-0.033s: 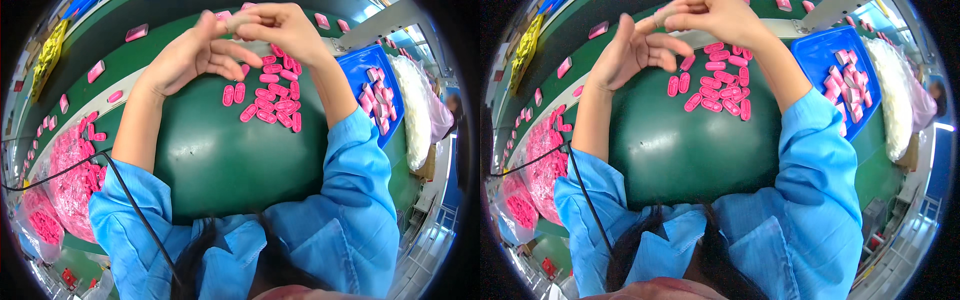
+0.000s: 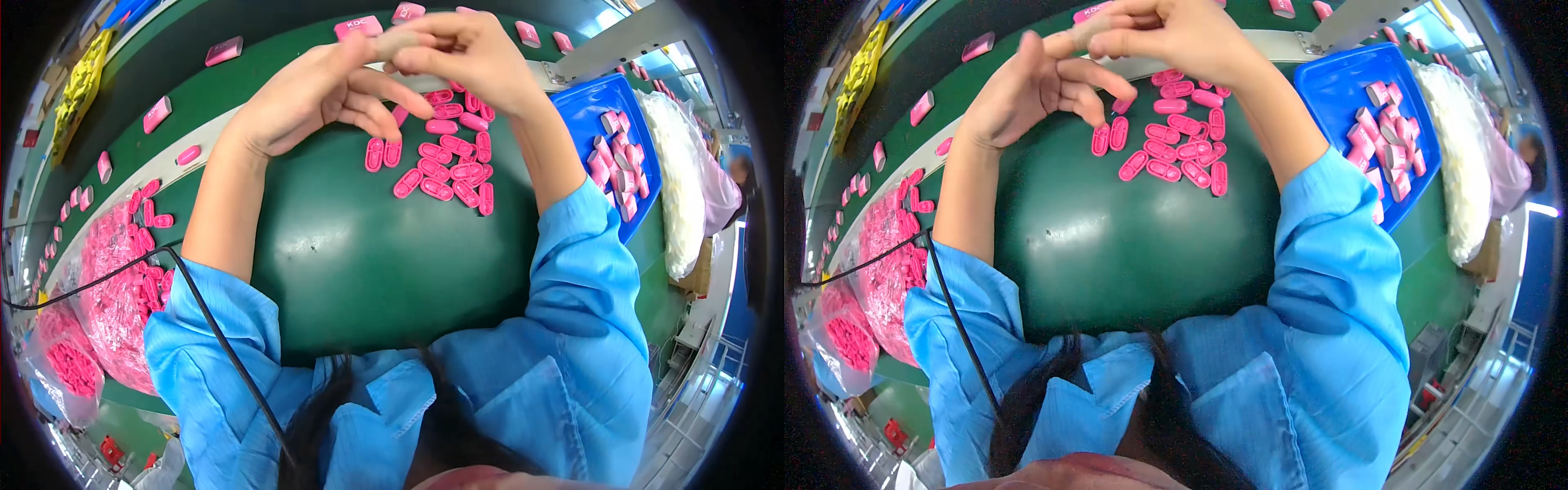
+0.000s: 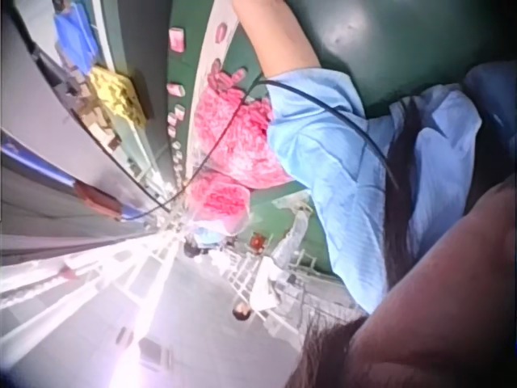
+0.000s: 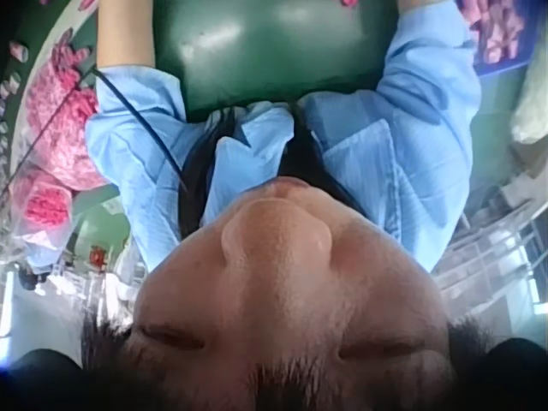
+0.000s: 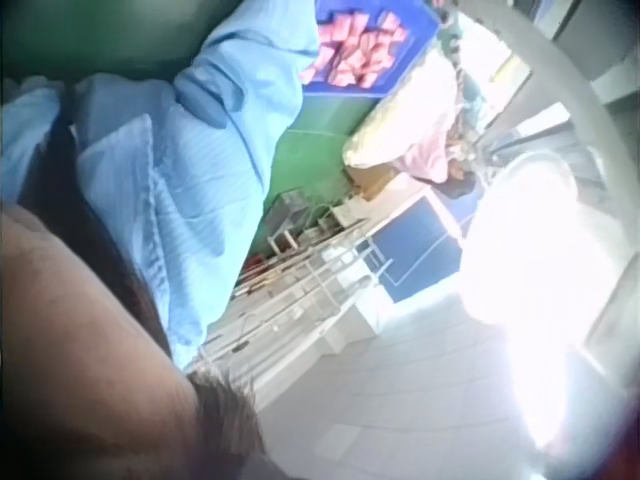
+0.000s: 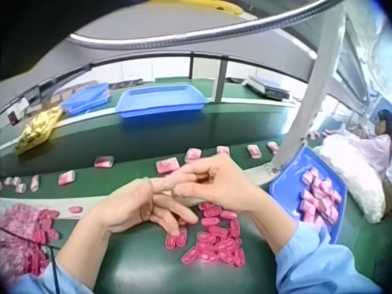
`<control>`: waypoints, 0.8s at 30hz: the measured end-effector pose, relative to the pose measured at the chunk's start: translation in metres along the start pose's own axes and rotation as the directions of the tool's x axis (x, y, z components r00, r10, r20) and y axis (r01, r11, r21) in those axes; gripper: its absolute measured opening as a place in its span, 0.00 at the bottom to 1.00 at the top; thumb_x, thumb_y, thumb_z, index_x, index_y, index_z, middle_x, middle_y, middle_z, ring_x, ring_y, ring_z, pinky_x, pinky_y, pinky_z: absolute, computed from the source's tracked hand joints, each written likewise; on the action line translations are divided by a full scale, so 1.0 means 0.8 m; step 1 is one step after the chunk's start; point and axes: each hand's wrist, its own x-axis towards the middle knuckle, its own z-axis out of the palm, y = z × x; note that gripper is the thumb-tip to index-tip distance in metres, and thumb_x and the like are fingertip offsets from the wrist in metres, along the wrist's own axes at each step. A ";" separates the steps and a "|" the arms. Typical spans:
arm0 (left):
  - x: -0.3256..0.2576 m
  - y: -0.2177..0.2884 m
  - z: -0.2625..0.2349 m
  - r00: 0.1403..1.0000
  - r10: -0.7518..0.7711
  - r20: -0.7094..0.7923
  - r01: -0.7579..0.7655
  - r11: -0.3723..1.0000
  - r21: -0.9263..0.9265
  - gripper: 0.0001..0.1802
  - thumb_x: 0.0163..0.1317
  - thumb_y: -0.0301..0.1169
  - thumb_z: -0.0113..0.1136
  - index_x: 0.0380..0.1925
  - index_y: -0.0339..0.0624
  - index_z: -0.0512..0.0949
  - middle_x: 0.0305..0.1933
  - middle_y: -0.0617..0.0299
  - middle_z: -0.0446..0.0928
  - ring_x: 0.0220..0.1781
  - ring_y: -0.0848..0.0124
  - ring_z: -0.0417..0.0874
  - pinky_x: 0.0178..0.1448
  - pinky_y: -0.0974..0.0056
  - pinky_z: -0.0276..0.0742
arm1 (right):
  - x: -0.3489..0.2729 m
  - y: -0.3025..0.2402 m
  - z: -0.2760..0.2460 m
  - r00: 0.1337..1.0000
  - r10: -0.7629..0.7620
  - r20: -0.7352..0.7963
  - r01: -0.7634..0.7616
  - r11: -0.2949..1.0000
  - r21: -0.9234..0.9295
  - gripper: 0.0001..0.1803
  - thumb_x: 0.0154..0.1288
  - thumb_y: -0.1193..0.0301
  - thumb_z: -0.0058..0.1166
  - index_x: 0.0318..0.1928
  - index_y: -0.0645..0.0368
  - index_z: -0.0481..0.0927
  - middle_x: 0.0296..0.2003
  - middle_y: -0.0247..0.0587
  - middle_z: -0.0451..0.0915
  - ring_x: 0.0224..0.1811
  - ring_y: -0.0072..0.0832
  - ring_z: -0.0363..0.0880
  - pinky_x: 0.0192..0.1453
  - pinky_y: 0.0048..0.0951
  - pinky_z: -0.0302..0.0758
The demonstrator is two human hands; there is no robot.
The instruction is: The person sits at a green workbench and repeatedly picks up pink plastic capsule halves from a pile. They insert a small white component into the halves and snap them together to form a complete capsule. The finished capsules are placed onto a white conveyor belt that moves them away from the workstation.
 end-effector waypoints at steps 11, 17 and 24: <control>0.004 -0.004 0.019 0.994 -0.107 -0.034 0.112 0.925 0.362 0.16 0.65 0.35 0.63 0.49 0.37 0.81 0.40 0.60 0.84 0.38 0.77 0.83 0.44 0.70 0.79 | -0.006 -0.015 0.006 0.967 -0.134 0.216 0.197 0.932 -0.304 0.12 0.59 0.72 0.67 0.42 0.64 0.85 0.31 0.38 0.86 0.34 0.19 0.81 0.35 0.26 0.78; 0.010 -0.015 0.001 0.917 0.348 -0.196 -0.003 0.497 0.867 0.09 0.58 0.21 0.62 0.39 0.38 0.84 0.40 0.60 0.84 0.41 0.69 0.83 0.49 0.65 0.78 | 0.101 0.061 0.010 0.965 -0.157 -0.212 -0.040 0.704 -0.709 0.22 0.66 0.56 0.54 0.40 0.65 0.84 0.33 0.55 0.83 0.39 0.49 0.83 0.47 0.42 0.78; 0.009 -0.047 0.004 0.935 0.328 0.139 -0.187 0.118 0.975 0.14 0.56 0.20 0.60 0.43 0.40 0.83 0.49 0.56 0.81 0.51 0.57 0.80 0.58 0.58 0.76 | 0.071 0.056 0.002 0.972 -0.096 -0.216 -0.063 0.778 -0.625 0.15 0.58 0.69 0.64 0.41 0.67 0.79 0.39 0.57 0.83 0.37 0.45 0.84 0.44 0.38 0.81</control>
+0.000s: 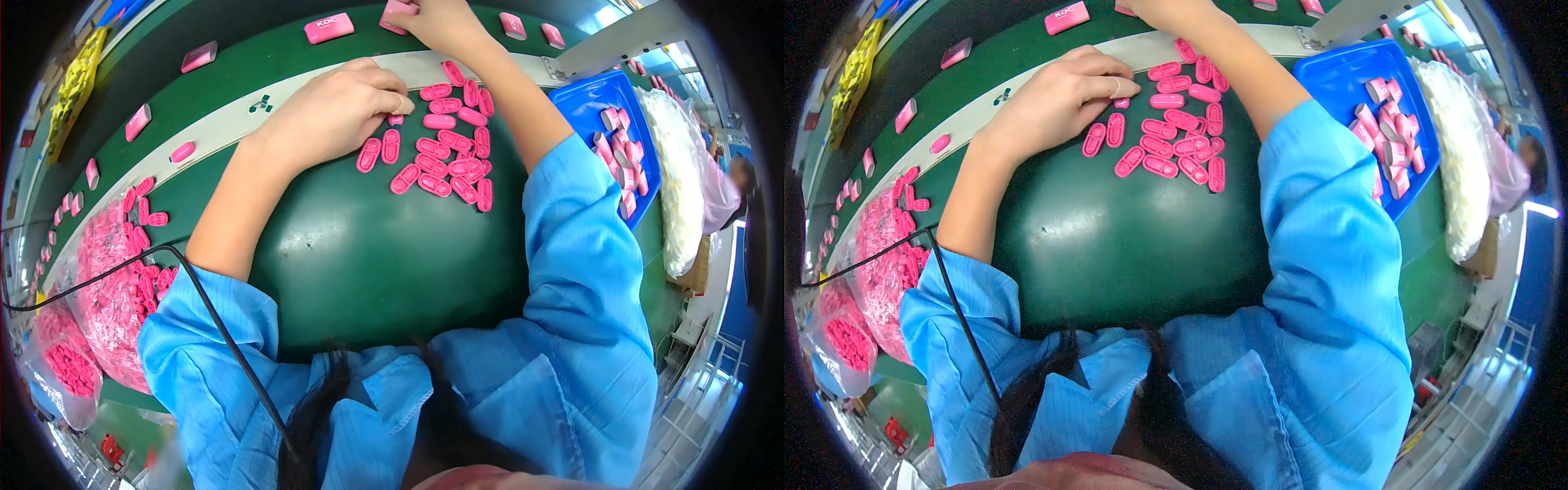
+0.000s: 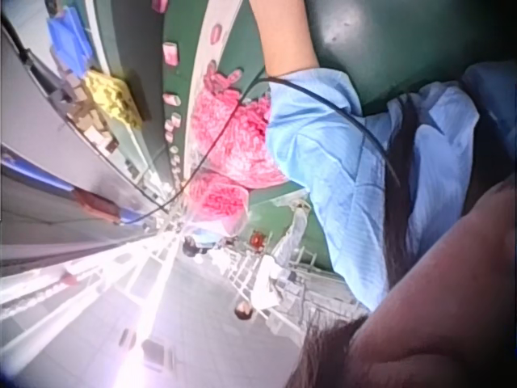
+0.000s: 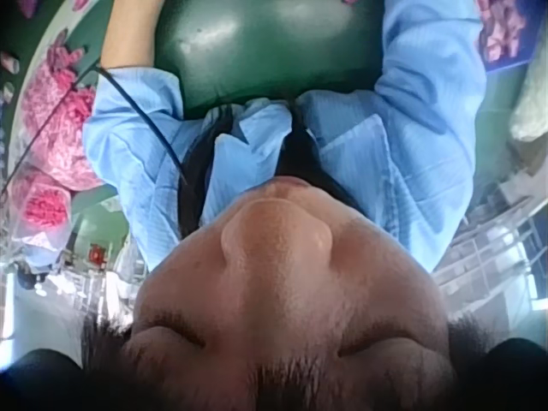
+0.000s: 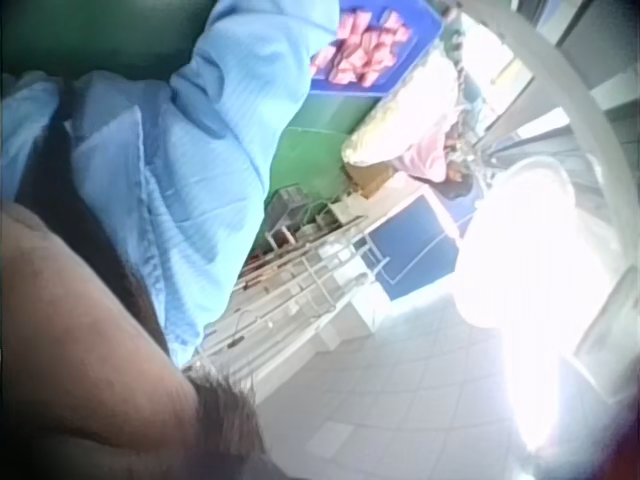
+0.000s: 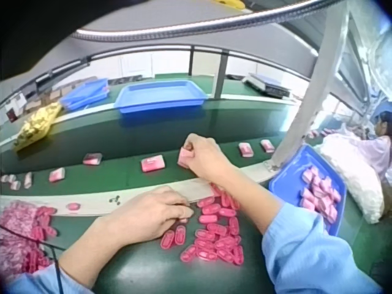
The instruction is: The person sits at a green workbench and repeatedly picks up pink plastic capsule halves from a pile. They insert a small white component into the halves and snap them together to form a complete capsule. The finished capsules are placed onto a white conveyor belt that moves them away from the workstation.
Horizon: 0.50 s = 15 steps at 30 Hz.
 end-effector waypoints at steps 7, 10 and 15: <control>0.016 -0.003 0.000 0.809 -0.579 -0.106 0.451 0.725 -0.520 0.12 0.61 0.26 0.62 0.45 0.37 0.81 0.43 0.55 0.83 0.42 0.54 0.83 0.52 0.60 0.80 | -0.054 0.021 -0.048 0.918 0.166 0.361 -0.394 0.486 0.780 0.16 0.67 0.73 0.60 0.53 0.65 0.77 0.39 0.38 0.84 0.35 0.20 0.83 0.37 0.19 0.80; 0.020 -0.013 0.013 0.639 -0.769 -0.021 0.274 0.254 -0.927 0.16 0.60 0.31 0.66 0.47 0.37 0.81 0.41 0.54 0.83 0.39 0.61 0.84 0.50 0.63 0.80 | -0.073 0.009 -0.025 0.934 0.151 0.324 -0.357 0.348 0.867 0.15 0.67 0.74 0.60 0.52 0.65 0.77 0.40 0.39 0.84 0.37 0.22 0.84 0.40 0.20 0.82; 0.017 -0.012 0.023 0.624 -0.775 -0.095 0.254 0.316 -0.914 0.16 0.64 0.30 0.66 0.49 0.33 0.82 0.45 0.59 0.83 0.43 0.74 0.83 0.52 0.70 0.80 | -0.078 0.003 -0.008 0.944 0.182 0.274 -0.321 0.335 0.886 0.13 0.66 0.79 0.59 0.51 0.66 0.77 0.42 0.41 0.84 0.39 0.26 0.85 0.45 0.23 0.84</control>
